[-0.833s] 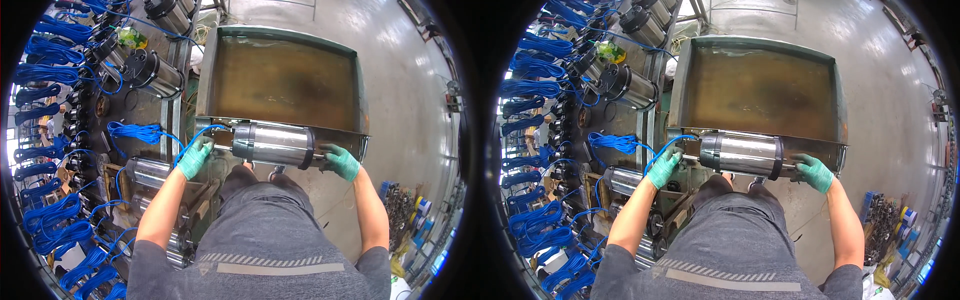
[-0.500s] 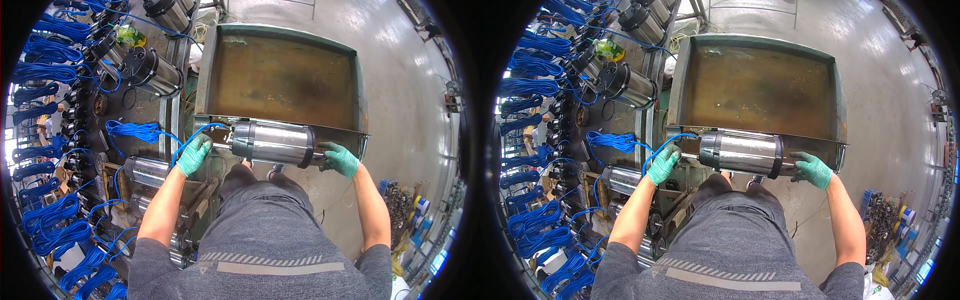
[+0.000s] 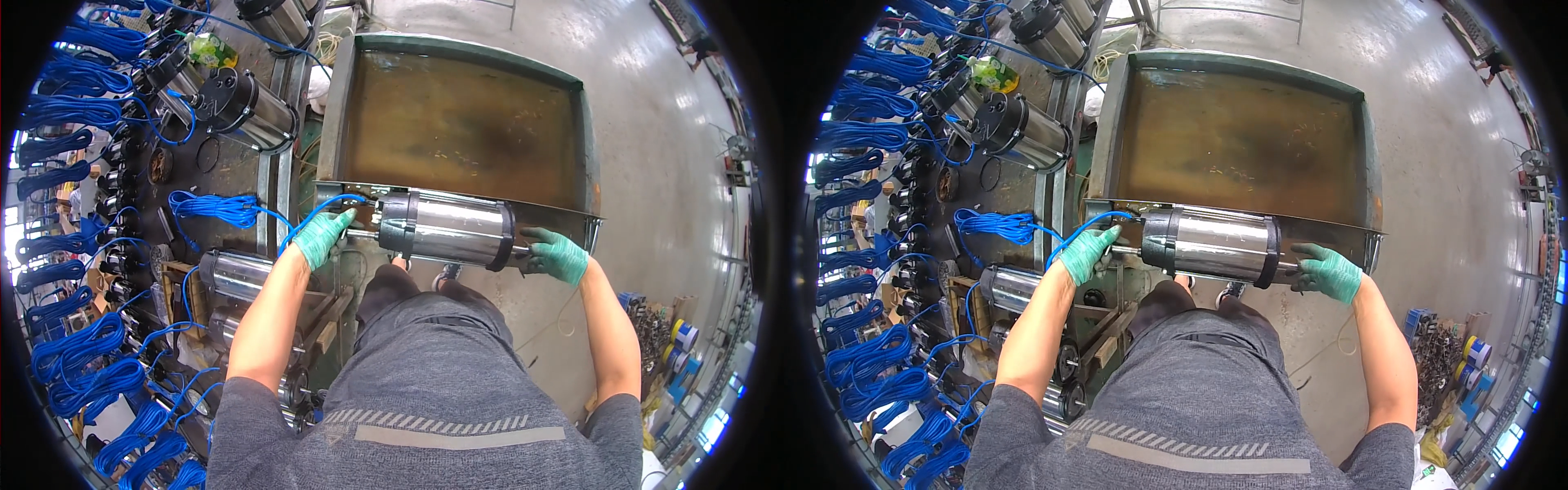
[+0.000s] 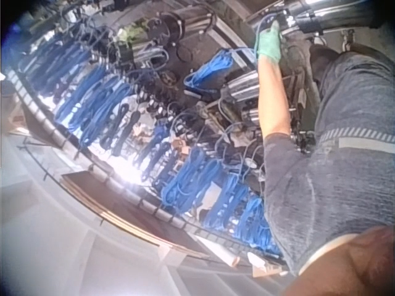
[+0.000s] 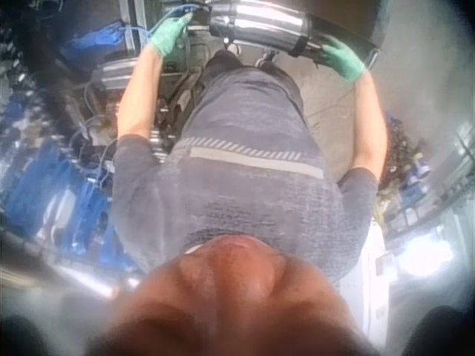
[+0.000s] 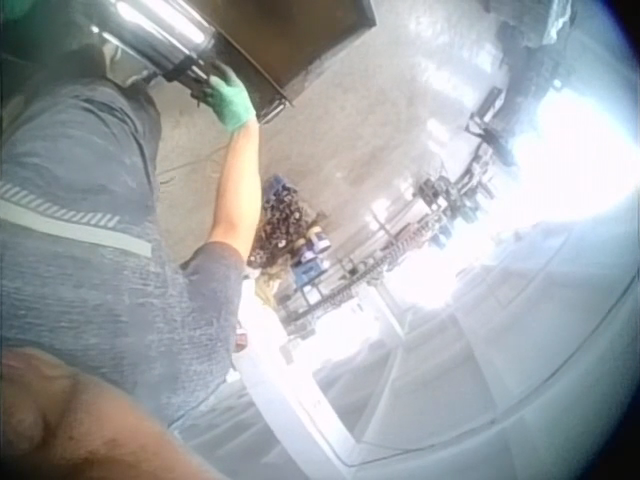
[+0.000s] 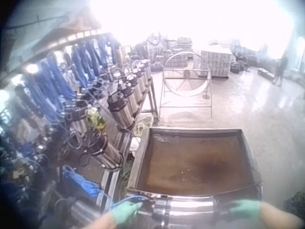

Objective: The person lowers a cylindrical metal motor into a tank of water, rotates it to check for bubbles or leaks, and then lifts it out to place it onto a workbench next to a coil of blue cable.

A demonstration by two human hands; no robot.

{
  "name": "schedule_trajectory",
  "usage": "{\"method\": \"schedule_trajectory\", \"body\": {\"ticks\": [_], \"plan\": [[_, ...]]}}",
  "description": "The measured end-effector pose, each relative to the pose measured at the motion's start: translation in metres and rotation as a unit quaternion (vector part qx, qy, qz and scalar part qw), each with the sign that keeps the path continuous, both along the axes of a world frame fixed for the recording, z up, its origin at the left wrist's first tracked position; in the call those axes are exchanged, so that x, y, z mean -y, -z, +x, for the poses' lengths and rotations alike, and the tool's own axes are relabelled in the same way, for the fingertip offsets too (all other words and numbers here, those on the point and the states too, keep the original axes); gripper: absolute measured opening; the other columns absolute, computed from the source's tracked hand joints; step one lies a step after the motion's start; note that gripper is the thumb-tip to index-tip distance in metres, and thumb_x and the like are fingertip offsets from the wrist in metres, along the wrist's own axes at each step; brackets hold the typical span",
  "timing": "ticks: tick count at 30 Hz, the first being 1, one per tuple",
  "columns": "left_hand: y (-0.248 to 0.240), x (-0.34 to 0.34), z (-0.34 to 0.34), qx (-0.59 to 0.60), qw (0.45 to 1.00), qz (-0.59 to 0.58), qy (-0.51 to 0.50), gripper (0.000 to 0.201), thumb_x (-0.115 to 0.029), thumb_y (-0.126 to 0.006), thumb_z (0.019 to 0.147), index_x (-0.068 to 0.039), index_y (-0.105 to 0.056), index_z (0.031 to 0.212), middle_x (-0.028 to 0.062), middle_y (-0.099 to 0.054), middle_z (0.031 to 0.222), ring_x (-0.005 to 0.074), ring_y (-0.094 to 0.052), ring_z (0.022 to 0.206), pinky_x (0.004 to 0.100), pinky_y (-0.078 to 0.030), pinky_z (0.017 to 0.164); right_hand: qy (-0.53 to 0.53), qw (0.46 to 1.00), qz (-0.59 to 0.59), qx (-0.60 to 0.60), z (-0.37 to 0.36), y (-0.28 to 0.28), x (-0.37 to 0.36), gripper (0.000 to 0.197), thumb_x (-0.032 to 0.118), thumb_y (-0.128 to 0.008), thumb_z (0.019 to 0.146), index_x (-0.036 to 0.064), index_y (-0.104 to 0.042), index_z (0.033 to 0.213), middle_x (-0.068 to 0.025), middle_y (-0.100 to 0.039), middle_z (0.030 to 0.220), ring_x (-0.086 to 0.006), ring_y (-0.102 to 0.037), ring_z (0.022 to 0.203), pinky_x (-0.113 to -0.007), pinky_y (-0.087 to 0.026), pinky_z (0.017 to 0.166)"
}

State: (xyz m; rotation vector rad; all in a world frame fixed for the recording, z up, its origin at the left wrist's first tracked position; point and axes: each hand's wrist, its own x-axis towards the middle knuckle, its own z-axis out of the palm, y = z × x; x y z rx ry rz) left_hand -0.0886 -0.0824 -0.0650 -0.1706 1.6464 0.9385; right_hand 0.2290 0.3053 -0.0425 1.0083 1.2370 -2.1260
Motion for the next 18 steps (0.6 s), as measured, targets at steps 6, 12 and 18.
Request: {"method": "schedule_trajectory", "body": {"ticks": [6,12,18], "plan": [[0.012,0.041,0.028,-0.522,0.794,0.204,0.236,0.052,-0.033,-0.071,0.092,-0.005,-0.059,0.135,0.0137,-0.062,0.134,0.0319,-0.058,0.125,0.0404,-0.049,0.105,-0.070,0.992,0.017,0.107,-0.010,-0.009,-0.007,0.044,0.027,-0.066,0.097,-0.0002,-0.054,0.129,-0.0135,-0.068,0.093,-0.0208,-0.068,0.078,-0.043,-0.061,0.080],[0.031,0.032,0.011,-0.409,0.883,0.122,0.197,0.033,-0.028,-0.063,0.100,-0.005,-0.066,0.123,0.0108,-0.071,0.100,0.0246,-0.067,0.093,0.0365,-0.055,0.081,-0.136,0.987,0.027,0.078,-0.006,0.004,-0.014,0.024,0.030,-0.065,0.097,0.0068,-0.062,0.095,-0.0023,-0.058,0.073,-0.0153,-0.060,0.064,-0.035,-0.056,0.061],[0.015,0.032,0.024,0.013,0.977,0.153,-0.150,0.029,-0.034,-0.063,0.101,-0.012,-0.059,0.120,-0.0006,-0.056,0.076,0.0116,-0.053,0.064,0.0279,-0.046,0.055,-0.152,0.986,0.031,0.059,-0.003,0.012,-0.019,0.023,0.028,-0.068,0.095,0.0058,-0.062,0.094,-0.0025,-0.058,0.073,-0.0138,-0.058,0.062,-0.031,-0.051,0.057]]}}
